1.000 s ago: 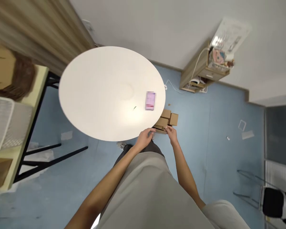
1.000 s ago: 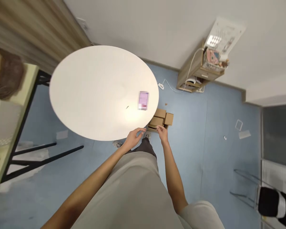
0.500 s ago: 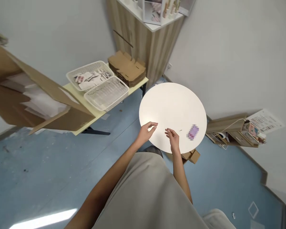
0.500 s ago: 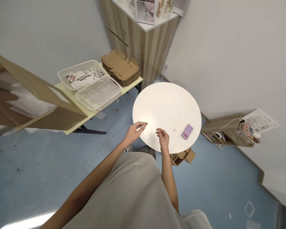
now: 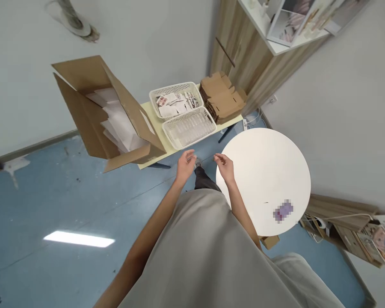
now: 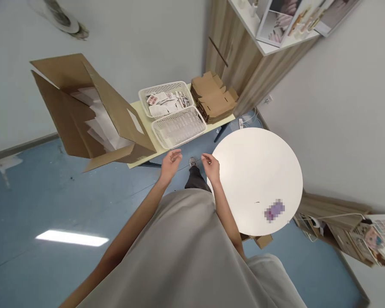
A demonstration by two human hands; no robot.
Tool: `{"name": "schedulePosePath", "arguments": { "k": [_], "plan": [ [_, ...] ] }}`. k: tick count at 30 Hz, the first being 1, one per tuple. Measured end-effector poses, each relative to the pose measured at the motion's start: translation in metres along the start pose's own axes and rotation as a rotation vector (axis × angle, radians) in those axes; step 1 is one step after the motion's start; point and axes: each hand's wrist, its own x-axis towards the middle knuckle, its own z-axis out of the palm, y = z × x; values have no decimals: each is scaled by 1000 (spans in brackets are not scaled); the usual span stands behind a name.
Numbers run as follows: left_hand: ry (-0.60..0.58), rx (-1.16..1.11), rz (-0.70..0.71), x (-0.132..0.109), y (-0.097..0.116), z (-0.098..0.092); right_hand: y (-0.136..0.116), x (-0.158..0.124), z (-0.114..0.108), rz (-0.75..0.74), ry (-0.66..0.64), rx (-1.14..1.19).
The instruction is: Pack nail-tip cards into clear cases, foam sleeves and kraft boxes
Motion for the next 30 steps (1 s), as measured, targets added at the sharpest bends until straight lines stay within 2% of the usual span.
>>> {"name": "schedulePosePath", "arguments": {
  "k": [3, 5, 9, 12, 18, 22, 30],
  "plan": [
    [125, 30, -127, 54, 0, -12, -13, 43, 28, -15, -118, -46],
    [162, 96, -221, 90, 1, -14, -21, 69, 42, -25, -189, -68],
    [139, 466, -398, 149, -2, -9, -31, 109, 57, -31, -274, -86],
    [81, 731, -517, 172, -9, -3, -33, 132, 60, -5, -301, -102],
    [51, 811, -565, 181, -21, -5, -31, 158, 61, 72, -345, -137],
    [82, 814, -549, 179, -23, -9, -28, 165, 62, 84, -369, -154],
    [210, 604, -524, 161, -16, -12, -27, 163, 65, 39, -403, -169]
  ]
}}
